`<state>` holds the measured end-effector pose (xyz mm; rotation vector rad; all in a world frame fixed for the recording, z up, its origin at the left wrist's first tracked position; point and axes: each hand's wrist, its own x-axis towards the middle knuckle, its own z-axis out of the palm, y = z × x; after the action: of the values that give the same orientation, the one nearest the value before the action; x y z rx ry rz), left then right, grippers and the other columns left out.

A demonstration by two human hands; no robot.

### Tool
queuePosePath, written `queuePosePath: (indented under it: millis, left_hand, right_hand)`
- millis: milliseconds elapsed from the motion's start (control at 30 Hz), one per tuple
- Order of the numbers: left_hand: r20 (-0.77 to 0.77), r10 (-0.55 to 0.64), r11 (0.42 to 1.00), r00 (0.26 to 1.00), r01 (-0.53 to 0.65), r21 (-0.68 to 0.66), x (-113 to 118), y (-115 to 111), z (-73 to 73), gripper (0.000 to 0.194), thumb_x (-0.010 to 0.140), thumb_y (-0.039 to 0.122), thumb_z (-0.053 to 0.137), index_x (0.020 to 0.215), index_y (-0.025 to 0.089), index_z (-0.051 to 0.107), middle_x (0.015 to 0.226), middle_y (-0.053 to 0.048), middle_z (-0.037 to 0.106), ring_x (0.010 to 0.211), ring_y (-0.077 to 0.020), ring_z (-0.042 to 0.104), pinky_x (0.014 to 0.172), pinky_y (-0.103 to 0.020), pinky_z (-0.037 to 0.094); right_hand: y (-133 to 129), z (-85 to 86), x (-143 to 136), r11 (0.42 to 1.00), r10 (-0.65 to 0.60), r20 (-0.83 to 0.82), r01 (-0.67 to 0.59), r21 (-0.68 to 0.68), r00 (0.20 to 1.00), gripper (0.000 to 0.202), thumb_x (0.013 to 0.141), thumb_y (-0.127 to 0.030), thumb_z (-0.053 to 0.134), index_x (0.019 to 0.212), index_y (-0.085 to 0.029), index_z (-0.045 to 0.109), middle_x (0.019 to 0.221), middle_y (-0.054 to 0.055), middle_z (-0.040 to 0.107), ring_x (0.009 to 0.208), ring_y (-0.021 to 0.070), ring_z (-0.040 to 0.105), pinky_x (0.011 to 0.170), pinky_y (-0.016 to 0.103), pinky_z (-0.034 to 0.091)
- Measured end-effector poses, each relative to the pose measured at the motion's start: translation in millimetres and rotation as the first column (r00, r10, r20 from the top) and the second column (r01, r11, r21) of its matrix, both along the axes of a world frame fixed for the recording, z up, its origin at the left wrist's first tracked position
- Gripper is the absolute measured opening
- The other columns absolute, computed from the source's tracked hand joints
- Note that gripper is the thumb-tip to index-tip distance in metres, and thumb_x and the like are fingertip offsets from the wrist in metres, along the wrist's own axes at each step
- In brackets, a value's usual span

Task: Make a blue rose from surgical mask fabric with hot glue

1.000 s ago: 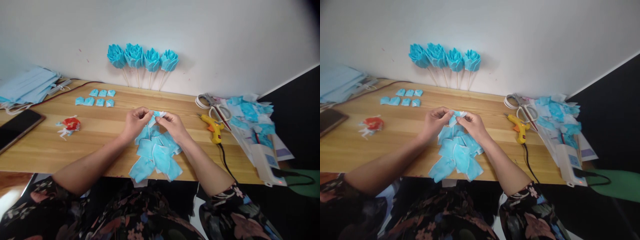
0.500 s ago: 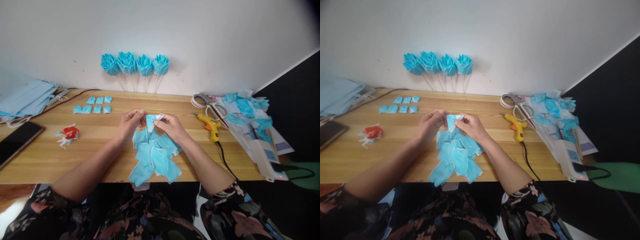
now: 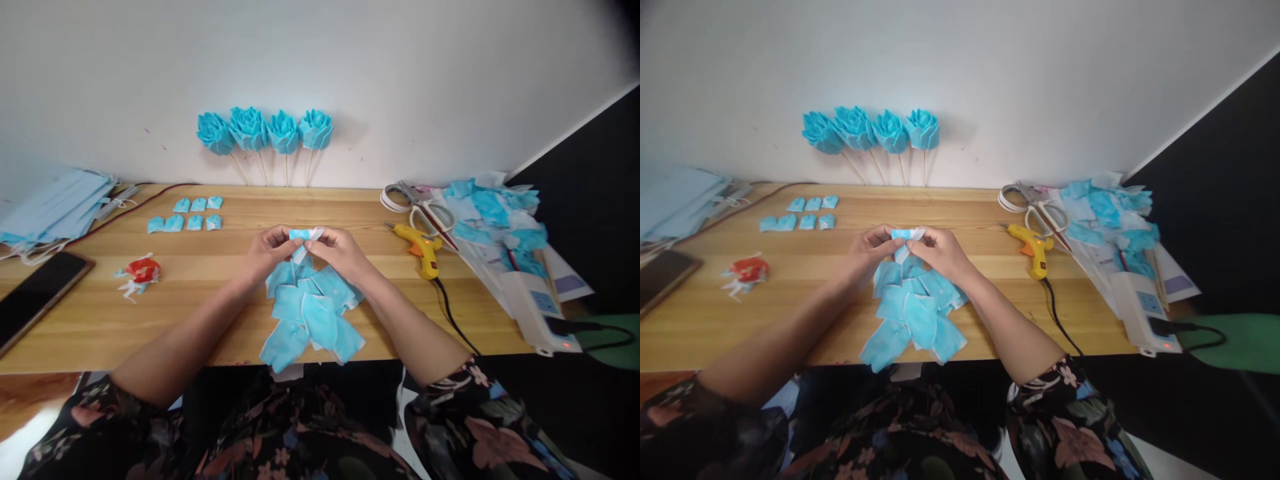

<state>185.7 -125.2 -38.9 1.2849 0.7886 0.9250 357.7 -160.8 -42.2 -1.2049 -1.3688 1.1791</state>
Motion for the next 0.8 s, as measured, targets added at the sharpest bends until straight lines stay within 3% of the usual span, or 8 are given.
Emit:
queuePosePath:
  millis: [200, 333, 433, 567, 800]
  left_hand:
    - [0.005, 0.034, 0.999, 0.999, -0.034, -0.018, 0.5, -0.3, -1.4, 0.027, 0.068, 0.037, 0.08, 0.068, 0.016, 0.062, 0.058, 0.003, 0.057, 0.053, -0.0081, 0.048, 0.052, -0.022, 0.038]
    - [0.024, 0.071, 0.997, 0.997, -0.07, -0.023, -0.1, 1.3, -3.0, 0.027, 0.069, 0.037, 0.078, 0.067, 0.016, 0.061, 0.058, 0.003, 0.056, 0.051, -0.0079, 0.047, 0.052, -0.022, 0.039]
    - [0.009, 0.083, 0.997, 0.997, -0.083, 0.006, -0.1, 2.2, -3.3, 0.028, 0.068, 0.037, 0.079, 0.067, 0.016, 0.061, 0.057, 0.003, 0.056, 0.052, -0.008, 0.048, 0.052, -0.022, 0.039]
    - [-0.009, 0.065, 0.998, 0.998, -0.065, 0.007, 1.4, 0.8, -3.1, 0.029, 0.067, 0.036, 0.081, 0.066, 0.016, 0.06, 0.055, 0.004, 0.055, 0.051, -0.0077, 0.046, 0.05, -0.021, 0.036]
    - [-0.012, 0.033, 0.999, 0.999, -0.033, -0.018, 4.7, -2.3, -2.1, 0.031, 0.062, 0.034, 0.084, 0.065, 0.015, 0.059, 0.057, 0.004, 0.055, 0.052, -0.0069, 0.045, 0.05, -0.021, 0.035]
  right_hand:
    - [1.6, -2.5, 1.7, 1.0, 0.005, 0.027, -0.005, 0.005, 1.0, 0.024, 0.077, -0.042, 0.071, 0.074, -0.02, 0.063, 0.064, -0.003, 0.057, 0.068, 0.0149, 0.056, 0.068, 0.029, 0.047]
    - [1.2, 3.6, 3.7, 0.998, -0.047, 0.012, 0.046, 0.052, 0.999, 0.026, 0.08, -0.042, 0.068, 0.07, -0.019, 0.061, 0.07, -0.002, 0.06, 0.07, 0.0132, 0.055, 0.071, 0.029, 0.045]
    - [1.3, 6.3, 3.7, 0.996, -0.05, -0.044, 0.053, 0.066, 0.998, 0.02, 0.082, -0.04, 0.068, 0.087, -0.02, 0.068, 0.082, -0.001, 0.066, 0.082, 0.0148, 0.061, 0.082, 0.03, 0.047]
    - [2.1, 4.5, 2.1, 0.996, -0.012, -0.116, 0.022, 0.086, 0.993, 0.039, 0.08, -0.038, 0.071, 0.116, -0.024, 0.065, 0.1, 0.002, 0.069, 0.096, 0.0175, 0.064, 0.089, 0.032, 0.049]
    - [2.0, 2.1, 1.2, 0.994, -0.034, -0.055, 0.039, 0.097, 0.998, 0.043, 0.079, -0.031, 0.068, 0.121, -0.024, 0.063, 0.088, -0.001, 0.065, 0.077, 0.0135, 0.06, 0.076, 0.03, 0.05]
